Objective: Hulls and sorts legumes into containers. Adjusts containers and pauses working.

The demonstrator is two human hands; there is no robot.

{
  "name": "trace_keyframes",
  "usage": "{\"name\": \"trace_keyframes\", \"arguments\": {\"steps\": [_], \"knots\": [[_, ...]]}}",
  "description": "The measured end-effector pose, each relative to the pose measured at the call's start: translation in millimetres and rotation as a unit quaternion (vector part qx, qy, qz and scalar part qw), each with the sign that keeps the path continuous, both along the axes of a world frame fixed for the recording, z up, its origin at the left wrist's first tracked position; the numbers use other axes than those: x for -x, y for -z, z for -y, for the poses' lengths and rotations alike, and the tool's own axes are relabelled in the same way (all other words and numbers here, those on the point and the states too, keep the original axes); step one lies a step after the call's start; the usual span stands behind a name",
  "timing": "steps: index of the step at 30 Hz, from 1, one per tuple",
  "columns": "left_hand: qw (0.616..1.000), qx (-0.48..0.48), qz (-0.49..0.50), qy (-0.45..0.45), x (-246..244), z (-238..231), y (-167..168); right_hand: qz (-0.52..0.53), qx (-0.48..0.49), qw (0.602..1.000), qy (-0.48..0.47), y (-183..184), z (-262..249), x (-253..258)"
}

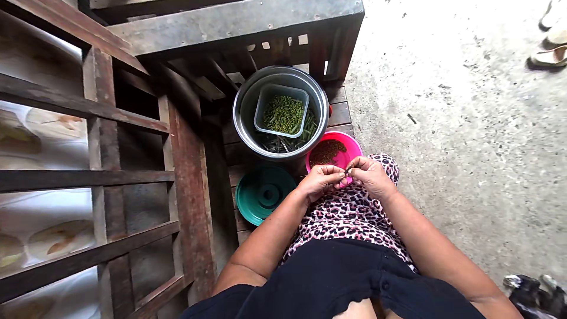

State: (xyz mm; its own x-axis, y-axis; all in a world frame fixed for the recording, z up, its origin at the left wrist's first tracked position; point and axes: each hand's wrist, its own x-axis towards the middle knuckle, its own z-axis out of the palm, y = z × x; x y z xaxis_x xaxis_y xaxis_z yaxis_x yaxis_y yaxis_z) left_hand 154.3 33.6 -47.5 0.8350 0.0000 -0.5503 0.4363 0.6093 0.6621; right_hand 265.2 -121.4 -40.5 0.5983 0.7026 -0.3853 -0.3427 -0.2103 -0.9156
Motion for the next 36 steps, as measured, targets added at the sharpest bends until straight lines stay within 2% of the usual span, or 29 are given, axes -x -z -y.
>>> {"name": "trace_keyframes", "arguments": {"steps": [4,7,10,12,16,19,24,27,33,35,36], "knots": [[0.995,-0.090,0.025,-0.022,0.7,4.3,3.5,0.047,0.012,0.999,-0.018,-2.7,1.1,0.4],[0.982,-0.177,0.063,-0.029,2.3,5.2,10.0,0.165,0.035,0.984,-0.055,-9.5,2.9,0.8],[0.965,-0.247,0.088,-0.018,3.4,4.3,12.2,0.336,0.058,0.934,-0.111,-8.5,4.5,-2.2],[0.953,-0.291,0.088,-0.010,3.2,4.7,10.3,0.406,0.095,0.898,-0.137,-12.2,3.1,-2.3],[0.928,-0.358,0.102,-0.022,3.1,8.2,12.3,0.453,0.142,0.866,-0.156,-16.2,-0.3,-0.2],[0.911,-0.393,0.125,-0.013,4.4,9.0,12.6,0.482,0.111,0.855,-0.154,-11.3,0.8,-0.1],[0.834,-0.522,0.176,0.043,4.4,8.6,8.3,0.529,0.093,0.830,-0.153,-6.4,-2.1,6.8],[0.806,-0.559,0.187,0.046,2.4,11.1,7.3,0.561,0.097,0.810,-0.137,-5.9,-6.1,11.9],[0.812,-0.545,0.202,0.051,1.5,5.8,0.0,0.579,0.088,0.802,-0.113,-6.1,-8.1,12.6],[0.795,-0.565,0.221,0.018,0.5,7.8,1.1,0.530,0.084,0.839,-0.089,-7.7,-10.4,13.7],[0.785,-0.576,0.229,-0.008,0.3,10.4,2.3,0.466,0.085,0.878,-0.065,-9.1,-11.1,14.7]]}}
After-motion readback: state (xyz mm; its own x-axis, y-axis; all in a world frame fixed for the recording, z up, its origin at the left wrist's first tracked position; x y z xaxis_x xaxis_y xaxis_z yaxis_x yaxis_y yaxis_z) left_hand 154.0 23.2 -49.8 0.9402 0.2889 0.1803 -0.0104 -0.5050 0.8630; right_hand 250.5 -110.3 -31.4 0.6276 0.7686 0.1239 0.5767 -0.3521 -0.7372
